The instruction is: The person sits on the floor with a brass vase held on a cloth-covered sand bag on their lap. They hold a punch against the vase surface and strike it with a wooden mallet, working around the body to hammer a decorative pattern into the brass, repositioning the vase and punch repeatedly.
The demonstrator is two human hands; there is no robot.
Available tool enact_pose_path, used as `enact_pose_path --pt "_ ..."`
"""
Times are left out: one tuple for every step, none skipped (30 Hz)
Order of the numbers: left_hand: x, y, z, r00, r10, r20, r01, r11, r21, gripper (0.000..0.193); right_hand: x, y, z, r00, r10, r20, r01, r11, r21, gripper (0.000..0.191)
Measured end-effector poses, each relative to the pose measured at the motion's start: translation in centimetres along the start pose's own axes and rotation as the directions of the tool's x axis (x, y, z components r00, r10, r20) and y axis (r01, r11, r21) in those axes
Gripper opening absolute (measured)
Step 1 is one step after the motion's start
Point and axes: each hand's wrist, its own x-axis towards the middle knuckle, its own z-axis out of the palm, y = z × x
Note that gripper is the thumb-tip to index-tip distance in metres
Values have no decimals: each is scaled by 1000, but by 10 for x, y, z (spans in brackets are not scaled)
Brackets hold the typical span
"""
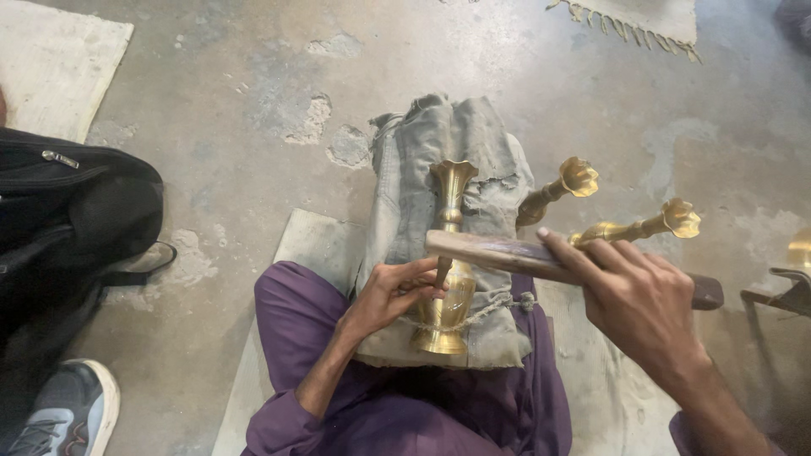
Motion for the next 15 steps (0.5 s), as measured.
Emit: enact_pose_path --pt "-1 -1 0 1000 -6 4 6 1000 -13 52 0 0 0 998 63 7 -63 993 95 61" --pt "-1 -1 0 1000 -10 3 11 1000 -25 52 -1 0 0 993 120 18 -121 975 188 61" --pt "-1 -1 0 1000 -14 4 14 999 -36 52 -2 -1 -1 995 96 22 -98 976 196 64" --pt "-1 0 0 1000 -15 3 15 1000 -25 52 -3 -2 0 997 73 28 -77 976 205 67" --pt "0 1 -1 1000 -16 2 16 1000 -15 52 -3 -3 0 998 49 35 -56 975 213 70" --pt "1 4 -2 1000 -18 4 18 1000 -4 53 -6 -4 1 995 80 65 -89 984 157 68" --pt "2 8 -2 998 -17 -67 17 1000 -9 47 -9 -6 3 989 116 91 -125 987 100 66" --pt "2 15 -1 990 -14 -139 13 1000 -13 42 -12 -6 6 982 152 112 -158 987 41 66" --pt "3 23 0 977 -12 -213 8 1000 -19 37 -14 -6 10 981 180 69 -191 954 231 66" --pt "1 34 2 967 -53 -249 17 989 -145 35 -18 -6 16 976 217 35 -211 885 415 68" --pt "-4 48 6 955 -99 -280 21 963 -270 34 -22 -6 23 966 258 10 -215 782 585 70" --pt "-10 63 10 939 -149 -309 18 921 -390 32 -27 -10 33 953 301 28 -218 621 752 64" --pt "-20 82 16 949 -164 -271 57 930 -364 21 -32 -16 44 940 335 59 -207 426 881 58" --pt "-31 103 23 956 -182 -231 98 937 -336 13 -39 -21 54 927 362 100 -183 205 962 53" --pt "-40 122 27 971 -173 -167 115 944 -310 11 -43 -28 67 927 367 81 -116 74 991 50"
